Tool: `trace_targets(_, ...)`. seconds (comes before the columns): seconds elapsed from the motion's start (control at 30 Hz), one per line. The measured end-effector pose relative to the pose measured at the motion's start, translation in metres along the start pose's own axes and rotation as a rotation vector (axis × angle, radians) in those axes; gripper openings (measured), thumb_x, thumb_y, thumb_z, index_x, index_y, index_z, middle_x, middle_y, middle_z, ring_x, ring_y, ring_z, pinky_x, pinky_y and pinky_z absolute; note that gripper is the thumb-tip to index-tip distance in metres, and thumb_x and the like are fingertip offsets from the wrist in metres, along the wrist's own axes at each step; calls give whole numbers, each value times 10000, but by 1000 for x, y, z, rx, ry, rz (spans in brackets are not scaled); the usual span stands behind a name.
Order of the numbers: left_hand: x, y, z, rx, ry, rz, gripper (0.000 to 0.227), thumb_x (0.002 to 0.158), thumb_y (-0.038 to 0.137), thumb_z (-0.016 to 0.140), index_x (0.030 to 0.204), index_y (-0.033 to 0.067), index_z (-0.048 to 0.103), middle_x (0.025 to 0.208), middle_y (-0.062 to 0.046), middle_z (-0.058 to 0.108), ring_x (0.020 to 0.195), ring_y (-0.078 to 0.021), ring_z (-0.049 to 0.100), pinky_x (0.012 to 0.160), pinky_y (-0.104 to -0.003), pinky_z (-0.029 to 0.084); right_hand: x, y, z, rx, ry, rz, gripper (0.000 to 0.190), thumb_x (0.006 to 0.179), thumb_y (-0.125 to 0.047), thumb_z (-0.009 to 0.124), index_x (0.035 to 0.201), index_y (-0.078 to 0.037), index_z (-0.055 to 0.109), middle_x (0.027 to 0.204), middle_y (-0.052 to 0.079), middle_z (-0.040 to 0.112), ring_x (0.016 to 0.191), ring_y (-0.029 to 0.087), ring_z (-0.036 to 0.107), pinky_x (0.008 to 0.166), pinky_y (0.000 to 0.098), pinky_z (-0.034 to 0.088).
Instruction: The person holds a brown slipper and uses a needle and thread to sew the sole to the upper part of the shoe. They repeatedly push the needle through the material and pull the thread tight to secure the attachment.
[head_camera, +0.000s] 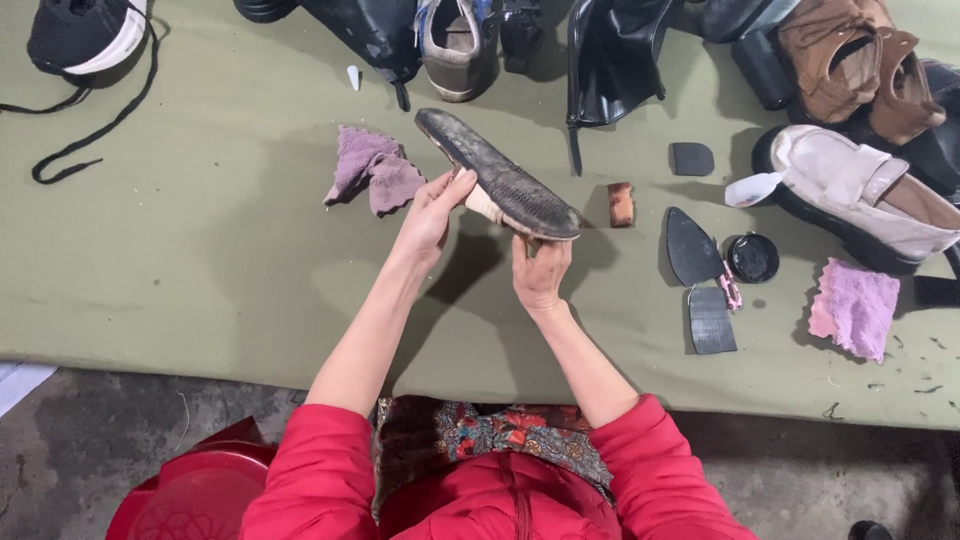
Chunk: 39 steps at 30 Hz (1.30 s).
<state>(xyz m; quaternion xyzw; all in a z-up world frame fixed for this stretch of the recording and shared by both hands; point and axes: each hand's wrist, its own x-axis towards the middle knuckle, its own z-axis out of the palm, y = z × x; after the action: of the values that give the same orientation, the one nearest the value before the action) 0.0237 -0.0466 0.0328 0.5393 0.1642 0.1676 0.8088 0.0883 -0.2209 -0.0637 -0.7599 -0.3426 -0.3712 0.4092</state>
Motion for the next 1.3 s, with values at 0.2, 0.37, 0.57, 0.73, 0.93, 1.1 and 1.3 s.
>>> trace_targets(0.2,-21,33,16,69,-73,221,131,1030,250,685,1007,144,756,860,88,651,890,-11,555,892,-216,443,32,-29,-14,148,3,94,284,890,-40,780,1068,47,576,973,206,573,926,435,645,655,412,583)
trace_targets(0.37,-6,-3,-4,96,-69,292,128,1040,220,682,1001,129,763,859,81,650,889,-21,514,882,-225,451,12,-12,-6,210,-70,177,256,892,-44,781,1055,37,601,935,197,614,857,406,675,608,393,602)
trace_targets(0.57,8,-30,-10,55,75,183,143,1014,247,710,931,140,756,817,102,656,818,2,528,824,-194,452,-17,-9,3,329,-212,343,285,946,-138,750,1113,5,568,958,166,718,813,352,740,544,393,622)
trace_targets(0.73,22,-39,-12,-24,310,-96,224,901,310,814,855,100,752,757,19,725,714,-50,633,738,-206,481,-11,-31,-4,275,-378,366,342,981,-223,696,1206,-76,484,999,153,763,817,355,745,610,456,607)
trace_targets(0.93,23,-5,10,-136,351,-405,565,765,411,831,1123,1,677,1048,-104,636,980,-215,630,879,-430,503,35,-53,-40,44,-416,258,285,999,-283,658,1211,-126,551,876,125,768,758,367,738,617,477,575)
trace_targets(1.1,68,-35,37,101,217,-400,565,774,344,748,1098,-108,653,964,-230,640,849,-350,701,695,-553,596,72,-54,-66,-90,-631,563,216,1046,-306,528,1194,-157,478,836,203,744,792,485,719,719,597,542)
trace_targets(1.3,119,-67,49,198,217,-405,546,774,346,755,1095,-91,686,1016,-254,694,909,-405,750,672,-592,618,106,-40,-75,66,-673,773,309,937,-163,571,1208,-156,423,954,240,728,929,469,723,811,555,541)
